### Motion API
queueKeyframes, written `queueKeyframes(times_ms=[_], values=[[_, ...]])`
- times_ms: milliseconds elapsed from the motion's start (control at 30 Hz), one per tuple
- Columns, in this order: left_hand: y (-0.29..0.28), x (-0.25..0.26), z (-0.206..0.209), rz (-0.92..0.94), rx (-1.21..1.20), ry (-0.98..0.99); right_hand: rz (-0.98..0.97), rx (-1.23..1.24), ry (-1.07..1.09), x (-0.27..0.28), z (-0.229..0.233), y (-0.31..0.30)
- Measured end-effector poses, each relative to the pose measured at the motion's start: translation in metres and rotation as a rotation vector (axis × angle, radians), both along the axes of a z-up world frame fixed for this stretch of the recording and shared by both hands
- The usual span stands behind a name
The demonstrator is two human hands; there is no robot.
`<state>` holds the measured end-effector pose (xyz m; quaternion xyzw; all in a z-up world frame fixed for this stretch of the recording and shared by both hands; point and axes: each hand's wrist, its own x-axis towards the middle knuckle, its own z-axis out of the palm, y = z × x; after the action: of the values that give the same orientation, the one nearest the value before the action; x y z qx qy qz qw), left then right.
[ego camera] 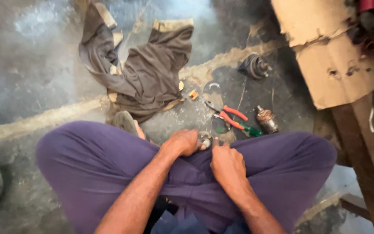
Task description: The person sits on the floor and uses a screwdriver and pliers to disassemble and adjust a small cylindrical electrical component. They repeatedly pry open the casing, manipulate internal parts, and reassemble the unit while another person works nearby.
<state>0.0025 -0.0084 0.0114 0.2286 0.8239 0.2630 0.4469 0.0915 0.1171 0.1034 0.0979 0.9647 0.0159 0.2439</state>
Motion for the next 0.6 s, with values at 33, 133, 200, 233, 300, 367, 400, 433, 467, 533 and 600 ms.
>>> queueKeyframes(times_ms=[33, 133, 200, 233, 300, 367, 400, 433, 467, 533, 600], values=[[0.001, -0.003, 0.002, 0.013, -0.005, 0.01, 0.0, -0.025, -0.015, -0.006, 0.005, 0.006], [-0.006, 0.01, 0.002, 0.118, 0.025, 0.019, -0.189, -0.236, 0.056, -0.007, 0.019, 0.019], [-0.007, 0.013, 0.001, 0.087, 0.032, 0.013, -0.18, -0.207, 0.047, -0.001, 0.027, 0.024], [-0.007, 0.011, 0.001, 0.074, 0.035, 0.013, -0.173, -0.194, 0.046, -0.002, 0.029, 0.025], [-0.009, 0.006, 0.005, 0.085, 0.046, 0.029, -0.101, -0.207, 0.13, -0.004, 0.03, 0.023], [-0.008, 0.004, 0.008, 0.093, 0.066, 0.041, -0.082, -0.199, 0.152, -0.005, 0.027, 0.023], [-0.008, 0.005, 0.009, 0.101, 0.077, 0.043, -0.092, -0.188, 0.129, -0.006, 0.023, 0.024], [-0.008, 0.006, 0.01, 0.11, 0.089, 0.046, -0.102, -0.177, 0.105, -0.007, 0.02, 0.025], [-0.008, 0.007, 0.012, 0.123, 0.089, 0.03, -0.073, -0.169, 0.092, -0.009, 0.017, 0.028], [-0.006, 0.006, 0.017, 0.15, 0.093, 0.007, -0.012, -0.15, 0.075, -0.017, 0.011, 0.035], [-0.003, 0.002, 0.022, 0.153, 0.108, 0.003, -0.022, -0.14, -0.022, -0.032, 0.006, 0.049]])
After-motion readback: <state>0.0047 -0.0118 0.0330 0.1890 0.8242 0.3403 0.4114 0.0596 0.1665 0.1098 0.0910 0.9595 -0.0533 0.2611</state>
